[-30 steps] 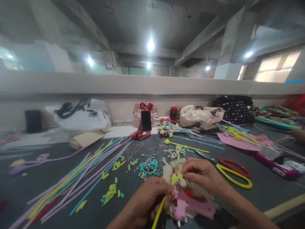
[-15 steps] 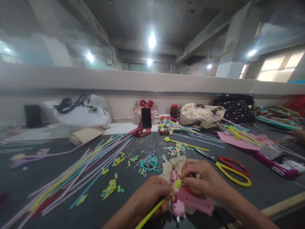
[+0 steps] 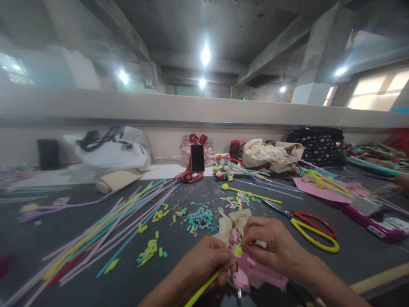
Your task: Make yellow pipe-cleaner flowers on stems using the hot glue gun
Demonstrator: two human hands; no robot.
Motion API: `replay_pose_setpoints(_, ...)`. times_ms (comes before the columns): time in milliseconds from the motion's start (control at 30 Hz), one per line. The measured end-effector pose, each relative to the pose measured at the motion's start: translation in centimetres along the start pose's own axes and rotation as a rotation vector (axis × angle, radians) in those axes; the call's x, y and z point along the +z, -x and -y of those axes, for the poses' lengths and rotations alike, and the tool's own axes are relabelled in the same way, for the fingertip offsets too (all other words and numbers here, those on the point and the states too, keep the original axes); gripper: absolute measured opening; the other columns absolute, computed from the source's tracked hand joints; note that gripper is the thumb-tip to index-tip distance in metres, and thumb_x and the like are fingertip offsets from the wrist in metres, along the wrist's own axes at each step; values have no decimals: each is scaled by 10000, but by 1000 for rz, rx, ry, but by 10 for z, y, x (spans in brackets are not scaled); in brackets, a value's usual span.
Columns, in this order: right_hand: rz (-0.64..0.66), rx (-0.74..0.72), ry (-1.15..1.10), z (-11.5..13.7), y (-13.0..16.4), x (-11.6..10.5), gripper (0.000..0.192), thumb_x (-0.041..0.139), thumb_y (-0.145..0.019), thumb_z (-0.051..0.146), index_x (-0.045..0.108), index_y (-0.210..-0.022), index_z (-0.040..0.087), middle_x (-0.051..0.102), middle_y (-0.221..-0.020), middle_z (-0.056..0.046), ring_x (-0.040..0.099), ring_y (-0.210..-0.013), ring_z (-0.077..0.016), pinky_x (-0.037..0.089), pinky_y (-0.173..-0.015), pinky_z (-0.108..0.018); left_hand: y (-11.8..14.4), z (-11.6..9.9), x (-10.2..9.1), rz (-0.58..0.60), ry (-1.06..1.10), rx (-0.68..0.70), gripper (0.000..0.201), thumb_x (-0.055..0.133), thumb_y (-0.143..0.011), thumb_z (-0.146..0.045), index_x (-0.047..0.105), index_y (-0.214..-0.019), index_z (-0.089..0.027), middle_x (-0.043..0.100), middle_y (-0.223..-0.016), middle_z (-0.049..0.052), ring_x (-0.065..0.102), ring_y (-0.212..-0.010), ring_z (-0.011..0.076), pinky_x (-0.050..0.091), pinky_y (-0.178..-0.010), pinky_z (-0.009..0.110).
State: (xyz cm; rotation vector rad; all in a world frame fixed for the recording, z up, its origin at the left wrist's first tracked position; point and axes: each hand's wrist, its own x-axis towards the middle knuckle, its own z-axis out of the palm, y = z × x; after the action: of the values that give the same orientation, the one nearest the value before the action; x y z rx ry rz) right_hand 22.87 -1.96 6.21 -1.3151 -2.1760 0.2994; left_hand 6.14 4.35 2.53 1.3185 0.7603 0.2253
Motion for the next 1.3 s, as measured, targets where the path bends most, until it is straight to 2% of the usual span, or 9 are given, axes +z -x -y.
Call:
replay_pose_setpoints(200,-2,1,73,-1,1,3,143,526,-757,140,628,-668,186,572,-670,-4,522,-609,-113,362,-551,-204,-1,2,-1,7,10,10,177,412,-553,-177,573,-489,-140,401,-280,-58,229,-177,36,140,-229,159)
replay_pose_setpoints(367,2,-1,1,-1,0,-4,166,502,-804,171,668,-797,189,607,-754,-29,558,-674,-125,391,-591,-210,1,-2,-1,25,40,-9,179,412,-560,-178,574,-497,-133,412,-287,-52,237,-181,35,142,-218,148)
replay_pose_setpoints(567,-125,64,-186,-7,1,-18,196,477,-833,198,672,-853,194,624,-805,-47,567,-744,-154,427,-664,-257,2,-4,-5,2,172,20,162,448,-576,-229,567,-522,-133,424,-292,-47,245,-181,39,156,-204,142)
replay_pose_setpoints(700,-206,207,-302,-13,2,-8,193,482,-819,215,673,-814,190,611,-716,-26,554,-680,-153,415,-614,-253,3,-3,-6,36,276,91,175,504,-624,-295,559,-568,-139,450,-330,-51,265,-202,34,168,-222,140)
replay_pose_setpoints(767,-206,284,-492,-12,1,3,175,519,-785,229,656,-889,195,618,-743,-22,553,-687,-157,421,-613,-253,4,-5,-3,-10,262,139,205,559,-629,-345,549,-588,-145,459,-339,-56,280,-219,31,171,-243,139)
replay_pose_setpoints(867,-191,345,-717,-8,0,18,321,630,-675,213,608,-995,206,612,-776,-6,535,-655,-141,412,-578,-234,9,-11,4,-110,207,211,284,632,-589,-416,531,-571,-151,485,-356,-50,322,-261,31,211,-293,141)
replay_pose_setpoints(1000,-197,350,-726,1,-1,24,416,692,-564,166,614,-972,188,565,-686,26,469,-565,-104,367,-508,-204,18,-20,12,-134,168,257,307,654,-569,-441,551,-566,-152,514,-403,-43,372,-331,42,266,-361,157)
replay_pose_setpoints(1167,-234,288,-697,5,-2,21,341,678,-562,188,632,-899,171,532,-620,38,464,-533,-101,369,-490,-203,19,-20,14,-190,58,321,280,636,-600,-408,575,-540,-142,493,-420,-43,399,-396,60,294,-430,174)
replay_pose_setpoints(1300,-236,252,-664,6,-2,20,299,677,-565,165,647,-862,175,562,-658,28,481,-541,-101,376,-495,-200,16,-15,14,-237,-28,383,303,618,-620,-411,555,-494,-143,474,-425,-40,407,-430,72,301,-467,183)
